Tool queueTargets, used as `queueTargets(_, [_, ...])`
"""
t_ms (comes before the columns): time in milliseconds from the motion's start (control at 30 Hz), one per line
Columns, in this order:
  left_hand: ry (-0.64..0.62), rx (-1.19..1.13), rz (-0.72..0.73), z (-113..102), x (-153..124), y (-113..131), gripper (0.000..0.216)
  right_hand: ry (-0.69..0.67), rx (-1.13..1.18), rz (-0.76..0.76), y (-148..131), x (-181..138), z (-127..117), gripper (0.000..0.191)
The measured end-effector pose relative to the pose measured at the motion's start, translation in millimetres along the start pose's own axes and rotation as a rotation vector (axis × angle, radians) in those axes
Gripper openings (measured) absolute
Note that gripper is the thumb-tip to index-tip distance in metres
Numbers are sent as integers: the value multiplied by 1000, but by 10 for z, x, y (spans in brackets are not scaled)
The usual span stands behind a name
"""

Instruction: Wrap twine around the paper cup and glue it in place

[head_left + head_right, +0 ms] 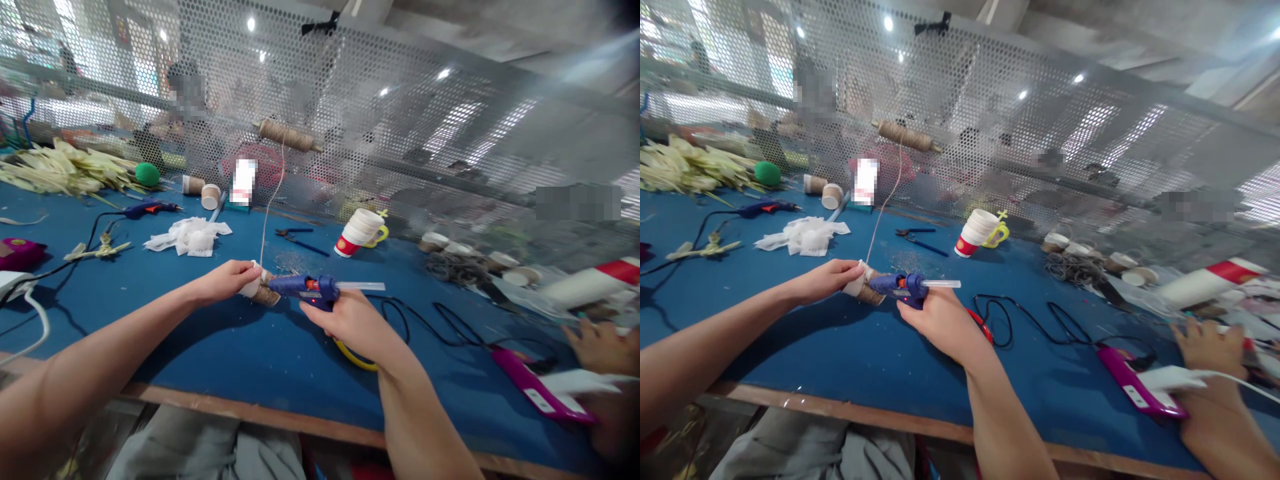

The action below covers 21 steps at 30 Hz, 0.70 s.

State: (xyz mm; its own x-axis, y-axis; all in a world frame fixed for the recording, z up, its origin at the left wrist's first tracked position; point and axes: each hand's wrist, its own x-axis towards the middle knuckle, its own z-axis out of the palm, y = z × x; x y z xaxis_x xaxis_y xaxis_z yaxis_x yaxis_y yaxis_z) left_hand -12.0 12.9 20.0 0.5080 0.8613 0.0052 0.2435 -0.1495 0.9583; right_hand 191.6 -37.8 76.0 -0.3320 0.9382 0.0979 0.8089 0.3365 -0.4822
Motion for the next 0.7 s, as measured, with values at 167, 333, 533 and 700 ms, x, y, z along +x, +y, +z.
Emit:
queueTargets(167, [8, -60, 6, 1, 18, -57, 41, -19, -31, -22, -9, -6, 13, 24])
queueTargets(333, [11, -63, 9, 4, 19, -66, 42, -29, -46, -27, -10, -9, 23, 24])
queueTargets(533, [-6, 46, 7, -8, 11, -29, 42, 12, -19, 22, 46, 12, 22, 23])
queueTargets(700, [-22, 79, 35, -18, 11, -42, 42, 22, 89, 105, 31, 50, 10, 21])
